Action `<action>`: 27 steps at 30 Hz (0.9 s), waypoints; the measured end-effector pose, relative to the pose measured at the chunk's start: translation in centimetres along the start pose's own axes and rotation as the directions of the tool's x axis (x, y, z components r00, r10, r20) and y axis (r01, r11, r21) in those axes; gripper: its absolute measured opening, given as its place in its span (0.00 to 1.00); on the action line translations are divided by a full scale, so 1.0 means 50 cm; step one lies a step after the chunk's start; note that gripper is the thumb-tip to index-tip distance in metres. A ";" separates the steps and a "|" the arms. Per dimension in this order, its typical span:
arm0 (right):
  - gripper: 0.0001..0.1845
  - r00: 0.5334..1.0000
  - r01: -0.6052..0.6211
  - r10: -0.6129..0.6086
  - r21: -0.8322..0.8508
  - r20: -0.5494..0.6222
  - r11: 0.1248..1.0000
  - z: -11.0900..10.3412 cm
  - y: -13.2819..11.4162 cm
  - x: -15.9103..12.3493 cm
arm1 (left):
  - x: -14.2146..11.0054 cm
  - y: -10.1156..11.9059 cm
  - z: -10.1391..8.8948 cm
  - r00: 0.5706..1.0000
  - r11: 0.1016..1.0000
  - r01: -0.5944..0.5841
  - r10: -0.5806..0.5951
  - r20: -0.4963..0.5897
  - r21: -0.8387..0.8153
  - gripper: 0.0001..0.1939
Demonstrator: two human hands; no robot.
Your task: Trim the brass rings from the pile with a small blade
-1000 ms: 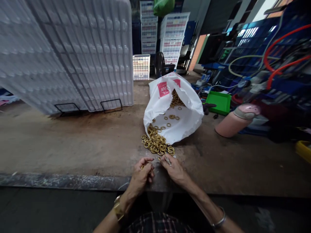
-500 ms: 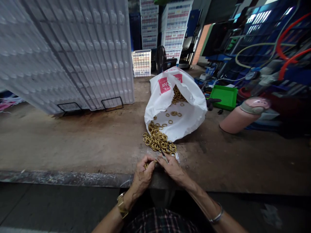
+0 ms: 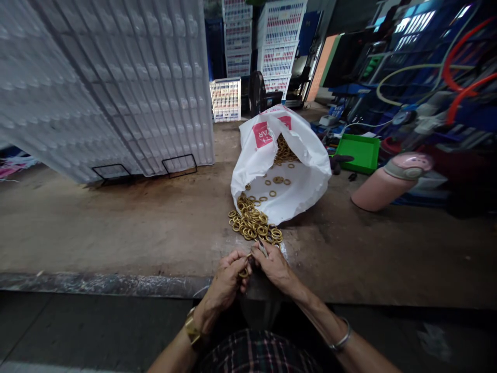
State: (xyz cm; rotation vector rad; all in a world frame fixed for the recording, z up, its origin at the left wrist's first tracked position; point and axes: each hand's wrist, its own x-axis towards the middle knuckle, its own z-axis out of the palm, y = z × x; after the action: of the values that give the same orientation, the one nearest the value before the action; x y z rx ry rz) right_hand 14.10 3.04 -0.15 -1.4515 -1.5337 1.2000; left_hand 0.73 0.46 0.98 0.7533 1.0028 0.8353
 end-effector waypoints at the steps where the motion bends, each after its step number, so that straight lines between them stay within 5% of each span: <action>1: 0.12 1.000 -0.001 0.001 0.002 0.003 1.000 0.000 0.000 0.000 | 0.000 0.000 0.000 1.000 1.000 0.007 -0.007 0.009 -0.026 0.12; 7: 0.14 1.000 0.019 -0.020 0.040 0.010 0.999 0.003 -0.003 -0.004 | -0.004 -0.003 -0.003 0.999 0.998 -0.040 0.040 0.011 -0.052 0.12; 14: 0.11 0.996 0.085 -0.085 -0.019 0.031 0.996 0.006 -0.013 -0.011 | -0.013 -0.003 0.002 0.989 0.974 -0.112 0.129 -0.077 0.195 0.14; 27: 0.12 0.998 0.055 -0.055 -0.010 0.013 0.998 0.009 -0.005 -0.010 | -0.018 -0.018 -0.006 0.988 0.983 -0.138 0.145 -0.055 0.122 0.14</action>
State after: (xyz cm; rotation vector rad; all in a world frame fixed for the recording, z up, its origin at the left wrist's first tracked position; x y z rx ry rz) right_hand 13.66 2.50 -0.03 -1.4016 -1.5808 1.1727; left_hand 0.43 -0.69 0.46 0.9119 1.0719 0.9337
